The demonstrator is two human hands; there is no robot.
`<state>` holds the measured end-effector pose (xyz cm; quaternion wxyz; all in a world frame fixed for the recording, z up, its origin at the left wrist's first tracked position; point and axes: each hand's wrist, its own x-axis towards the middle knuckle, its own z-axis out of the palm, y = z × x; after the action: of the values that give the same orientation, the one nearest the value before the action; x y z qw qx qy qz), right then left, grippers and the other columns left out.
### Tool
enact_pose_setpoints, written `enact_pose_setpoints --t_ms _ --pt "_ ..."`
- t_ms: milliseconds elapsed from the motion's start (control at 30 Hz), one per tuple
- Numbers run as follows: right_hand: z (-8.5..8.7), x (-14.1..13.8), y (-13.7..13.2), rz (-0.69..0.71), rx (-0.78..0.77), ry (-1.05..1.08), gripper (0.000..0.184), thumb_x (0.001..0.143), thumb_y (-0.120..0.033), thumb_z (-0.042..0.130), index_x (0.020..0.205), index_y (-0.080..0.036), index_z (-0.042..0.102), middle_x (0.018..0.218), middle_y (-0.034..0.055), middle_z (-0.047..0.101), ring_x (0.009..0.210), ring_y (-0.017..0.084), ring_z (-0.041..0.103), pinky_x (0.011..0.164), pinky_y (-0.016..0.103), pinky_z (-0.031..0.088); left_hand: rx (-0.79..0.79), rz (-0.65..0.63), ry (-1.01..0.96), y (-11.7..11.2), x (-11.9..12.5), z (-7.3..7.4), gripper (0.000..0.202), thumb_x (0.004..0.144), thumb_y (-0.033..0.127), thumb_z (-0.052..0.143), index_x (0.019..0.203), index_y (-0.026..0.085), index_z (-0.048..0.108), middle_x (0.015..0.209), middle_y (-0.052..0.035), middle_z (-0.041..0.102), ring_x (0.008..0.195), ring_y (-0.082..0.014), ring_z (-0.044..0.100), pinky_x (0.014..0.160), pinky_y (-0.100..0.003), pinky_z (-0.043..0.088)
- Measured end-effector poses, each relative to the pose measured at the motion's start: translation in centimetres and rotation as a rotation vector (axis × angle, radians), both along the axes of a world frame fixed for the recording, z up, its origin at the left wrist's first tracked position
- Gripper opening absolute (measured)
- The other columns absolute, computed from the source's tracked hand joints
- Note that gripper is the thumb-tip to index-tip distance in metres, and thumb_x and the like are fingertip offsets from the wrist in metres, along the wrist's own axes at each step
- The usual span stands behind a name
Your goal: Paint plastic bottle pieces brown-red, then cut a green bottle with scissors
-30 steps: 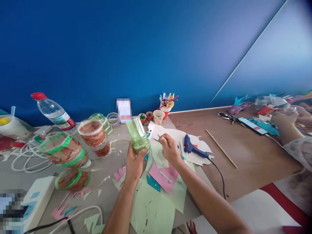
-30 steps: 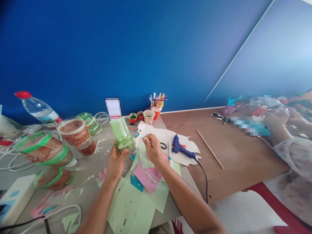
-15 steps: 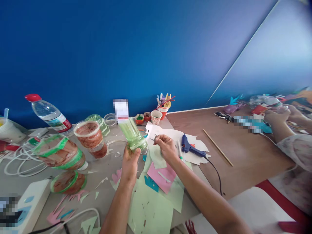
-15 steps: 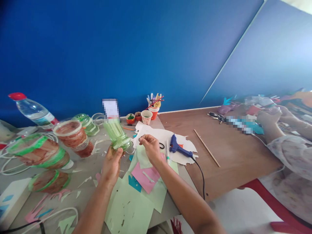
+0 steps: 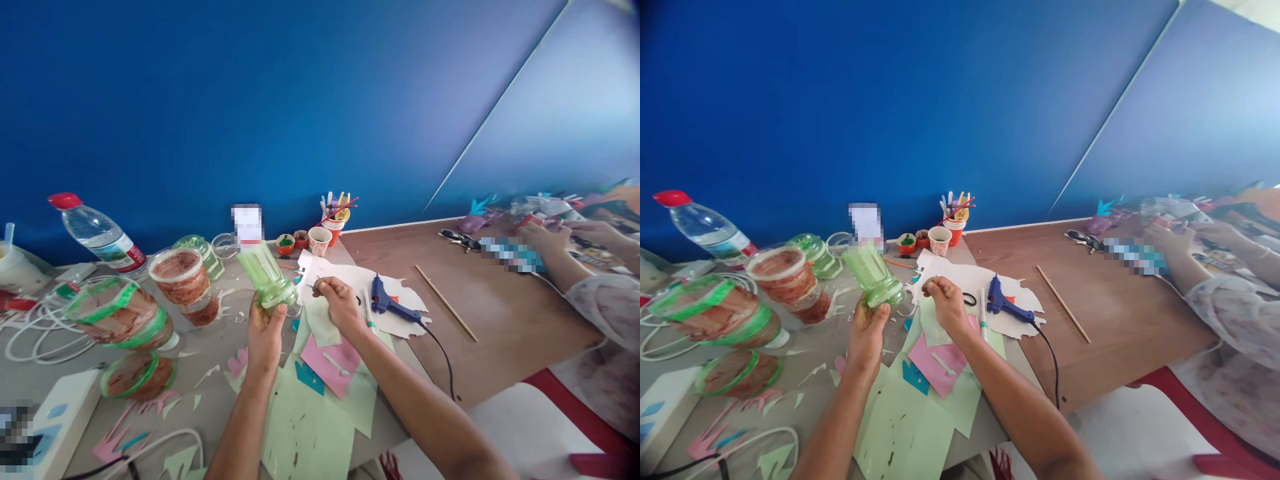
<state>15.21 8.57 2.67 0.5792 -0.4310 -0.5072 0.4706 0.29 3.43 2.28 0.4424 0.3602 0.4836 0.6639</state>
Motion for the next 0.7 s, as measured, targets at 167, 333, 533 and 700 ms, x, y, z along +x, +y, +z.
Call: enact_pose_setpoints --t_ms 167,333,533,700 --pt "0.0 1.7 0.9 -0.183 0.054 0.071 0.033 0.082 -0.051 0.059 0.067 -0.021 0.055 0.065 -0.0008 0.056 0.061 0.015 0.054 0.064 0.029 0.046 0.034 0.005 0.006 0.0 0.0 -0.3 0.054 0.077 0.05 0.073 0.121 0.024 0.056 0.12 -0.0067 0.067 0.114 -0.0231 0.062 0.098 -0.034 0.047" --pt "0.4 3.1 1.8 -0.23 0.051 0.125 0.029 0.075 -0.044 0.07 0.069 -0.022 0.053 0.061 -0.0043 0.052 0.057 0.013 0.05 0.062 0.028 0.042 0.027 -0.033 -0.012 -0.1 0.2 -0.1 0.056 0.075 0.05 0.074 0.122 0.025 0.056 0.119 -0.0056 0.068 0.111 -0.0225 0.064 0.097 -0.035 0.048" --pt "0.3 2.6 1.7 -0.15 0.07 0.123 0.052 0.086 -0.059 0.055 0.051 -0.023 0.041 0.05 -0.0031 0.044 0.05 0.013 0.044 0.052 0.029 0.038 0.039 -0.027 -0.012 0.0 0.2 0.1 0.057 0.073 0.05 0.075 0.12 0.024 0.056 0.118 -0.006 0.069 0.11 -0.0222 0.064 0.098 -0.035 0.047" --pt "0.7 2.2 1.8 -0.157 0.106 0.118 0.052 0.084 -0.062 0.055 0.053 -0.023 0.04 0.052 -0.0043 0.039 0.051 0.014 0.043 0.053 0.029 0.038 0.034 -0.019 0.005 0.0 0.0 0.4 0.056 0.074 0.051 0.074 0.119 0.023 0.055 0.117 -0.0059 0.069 0.11 -0.0213 0.064 0.098 -0.034 0.047"
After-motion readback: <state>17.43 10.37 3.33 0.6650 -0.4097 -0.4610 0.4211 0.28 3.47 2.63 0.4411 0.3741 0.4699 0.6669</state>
